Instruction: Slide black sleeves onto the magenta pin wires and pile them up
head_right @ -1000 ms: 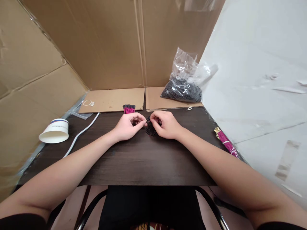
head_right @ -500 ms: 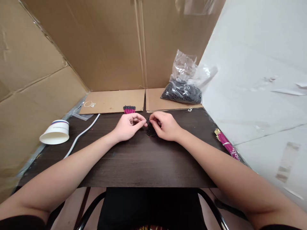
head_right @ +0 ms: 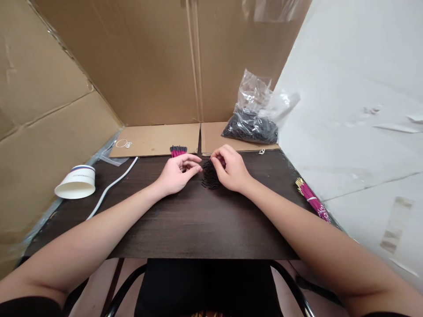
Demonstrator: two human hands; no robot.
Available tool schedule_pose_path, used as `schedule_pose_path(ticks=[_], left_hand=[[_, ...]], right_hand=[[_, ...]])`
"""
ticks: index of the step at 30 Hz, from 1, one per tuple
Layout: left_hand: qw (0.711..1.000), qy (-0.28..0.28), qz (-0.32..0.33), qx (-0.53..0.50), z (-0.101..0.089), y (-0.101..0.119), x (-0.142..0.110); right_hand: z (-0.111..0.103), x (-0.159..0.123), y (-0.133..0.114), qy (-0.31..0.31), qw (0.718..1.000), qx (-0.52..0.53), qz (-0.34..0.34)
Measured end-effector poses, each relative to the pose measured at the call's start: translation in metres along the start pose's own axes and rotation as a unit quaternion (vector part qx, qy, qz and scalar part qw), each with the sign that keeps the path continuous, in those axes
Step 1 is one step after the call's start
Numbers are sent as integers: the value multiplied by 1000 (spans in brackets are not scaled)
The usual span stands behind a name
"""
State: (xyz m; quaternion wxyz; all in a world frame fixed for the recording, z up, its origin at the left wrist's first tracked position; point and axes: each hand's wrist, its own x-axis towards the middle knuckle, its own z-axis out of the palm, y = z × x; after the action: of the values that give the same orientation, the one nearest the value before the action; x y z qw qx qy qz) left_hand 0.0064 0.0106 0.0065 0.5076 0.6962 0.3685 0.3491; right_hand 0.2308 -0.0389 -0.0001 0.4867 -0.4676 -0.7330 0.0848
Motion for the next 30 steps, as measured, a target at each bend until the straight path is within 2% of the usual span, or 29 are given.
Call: schedule_pose_path(ticks=[3,8,11,13,16,19,30], left_hand=[[1000,-8,9,10,0,0,-1],[986,-43,77,142,-2,3,-8],[980,-47,95,169,-2,6,-10],[984,-28,89,150,-1,7,-10],[995,3,67,68,-1,6,-7],[998,6,57,-6,0,5,-4],[998,4,65,17,2,3,-5]], right_hand=[[3,-1,-2,-12,999,28,21],[6,-5,-6,-30,994,82,68],[7,-5,-7,-40,991,95,82],[7,-6,-8,-49,992,88,72],[6,-6,-8,-61,994,74,52],[6,-7,-9,-70,994,70,36],[5,-7,-11,-80,994,67,24]])
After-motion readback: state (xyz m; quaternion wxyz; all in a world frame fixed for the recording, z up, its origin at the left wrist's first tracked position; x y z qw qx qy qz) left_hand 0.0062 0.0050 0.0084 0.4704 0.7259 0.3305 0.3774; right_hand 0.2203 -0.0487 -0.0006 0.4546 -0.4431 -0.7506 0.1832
